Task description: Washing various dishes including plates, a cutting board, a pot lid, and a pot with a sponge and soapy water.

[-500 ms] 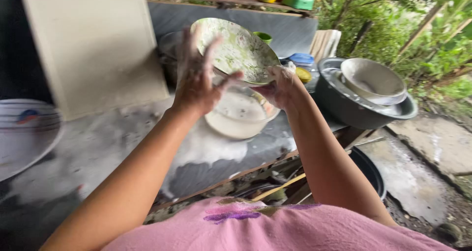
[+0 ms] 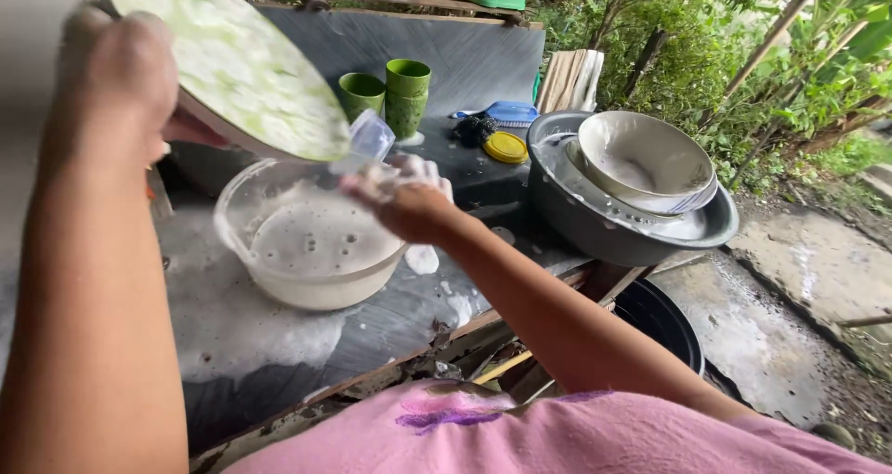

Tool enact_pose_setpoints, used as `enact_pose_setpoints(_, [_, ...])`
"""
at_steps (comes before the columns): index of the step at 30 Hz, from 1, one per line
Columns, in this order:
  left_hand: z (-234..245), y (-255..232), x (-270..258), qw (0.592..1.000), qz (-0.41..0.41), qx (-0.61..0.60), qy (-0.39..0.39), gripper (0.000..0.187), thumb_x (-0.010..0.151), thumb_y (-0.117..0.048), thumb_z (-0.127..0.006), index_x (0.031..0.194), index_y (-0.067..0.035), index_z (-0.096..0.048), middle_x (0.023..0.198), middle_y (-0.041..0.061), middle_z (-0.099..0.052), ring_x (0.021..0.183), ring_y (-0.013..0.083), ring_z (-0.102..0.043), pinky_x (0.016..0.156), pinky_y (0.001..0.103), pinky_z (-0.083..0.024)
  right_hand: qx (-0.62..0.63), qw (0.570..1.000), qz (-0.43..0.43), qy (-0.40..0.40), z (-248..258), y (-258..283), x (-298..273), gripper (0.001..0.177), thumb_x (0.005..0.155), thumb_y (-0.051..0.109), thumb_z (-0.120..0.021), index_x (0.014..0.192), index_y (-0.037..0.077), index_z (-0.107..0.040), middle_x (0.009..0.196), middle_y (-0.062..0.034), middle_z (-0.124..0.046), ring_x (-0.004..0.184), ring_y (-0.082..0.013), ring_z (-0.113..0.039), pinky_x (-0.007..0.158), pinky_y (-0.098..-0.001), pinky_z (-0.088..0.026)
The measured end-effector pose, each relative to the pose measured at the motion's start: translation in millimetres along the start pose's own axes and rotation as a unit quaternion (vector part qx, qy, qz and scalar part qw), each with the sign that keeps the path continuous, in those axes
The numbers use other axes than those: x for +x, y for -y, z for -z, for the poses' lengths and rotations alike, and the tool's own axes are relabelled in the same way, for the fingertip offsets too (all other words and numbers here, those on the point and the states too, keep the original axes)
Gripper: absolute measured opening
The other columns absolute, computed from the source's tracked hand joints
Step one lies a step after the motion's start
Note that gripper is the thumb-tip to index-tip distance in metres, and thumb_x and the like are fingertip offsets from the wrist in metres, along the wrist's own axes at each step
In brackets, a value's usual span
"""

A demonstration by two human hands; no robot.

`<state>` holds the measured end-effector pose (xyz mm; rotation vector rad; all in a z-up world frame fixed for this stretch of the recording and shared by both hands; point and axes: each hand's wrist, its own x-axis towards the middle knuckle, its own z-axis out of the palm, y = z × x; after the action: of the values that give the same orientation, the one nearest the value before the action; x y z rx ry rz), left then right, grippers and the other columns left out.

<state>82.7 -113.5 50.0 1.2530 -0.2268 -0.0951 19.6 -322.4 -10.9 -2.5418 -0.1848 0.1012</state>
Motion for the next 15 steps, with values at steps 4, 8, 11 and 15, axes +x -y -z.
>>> enact_pose_setpoints(4, [-23.9, -13.0, 6.2, 0.998, -0.05, 0.028, -0.018, 0.051, 0.087, -0.024, -0.05, 0.127, 0.007, -0.053, 0.114, 0.028, -0.071, 0.091, 0.0425, -0.078, 0.063, 0.056, -0.063, -0.228, 0.972, 0.013, 0.058, 34.5, -5.5, -26.8, 0.084, 0.096, 0.07, -0.048, 0.163, 0.025, -0.023, 0.167, -0.0184, -0.002, 0.152, -0.0486, 0.002, 0.117, -0.0692, -0.008])
enact_pose_setpoints(8, [-50.4, -14.9, 23.9, 0.994, -0.096, 0.048, -0.023, 0.05, 0.088, -0.022, -0.048, 0.128, 0.008, -0.051, 0.114, 0.029, -0.071, 0.09, 0.0425, -0.08, 0.06, 0.055, -0.063, 0.015, 0.995, 0.091, -0.03, 119.4, -133.3, -13.5, 0.056, 0.094, 0.043, -0.065, 0.14, 0.011, -0.06, 0.135, -0.017, -0.06, 0.119, -0.0288, -0.058, 0.1, -0.0426, -0.047])
enact_pose_setpoints(11, [-108.2, 12.9, 45.3, 0.998, -0.061, 0.018, 0.022, 0.05, 0.088, -0.022, -0.047, 0.127, 0.008, -0.053, 0.114, 0.029, -0.072, 0.09, 0.0431, -0.08, 0.06, 0.055, -0.064, 0.1, 0.958, -0.06, -0.263, 192.9, -229.5, -49.3, 0.032, 0.097, 0.026, -0.068, 0.122, 0.008, -0.074, 0.105, -0.0114, -0.077, 0.09, -0.0177, -0.071, 0.08, -0.0326, -0.056])
enact_pose_setpoints(15, [-194.4, 62.1, 75.9, 0.993, 0.044, -0.04, 0.101, 0.047, 0.086, -0.022, -0.046, 0.125, 0.003, -0.055, 0.114, 0.024, -0.073, 0.093, 0.0397, -0.079, 0.061, 0.055, -0.064, 0.025, 0.828, -0.255, -0.498, 236.4, -320.3, -98.6, 0.03, 0.09, 0.03, -0.08, 0.112, 0.01, -0.076, 0.098, -0.0086, -0.077, 0.083, -0.0151, -0.071, 0.076, -0.0334, -0.057])
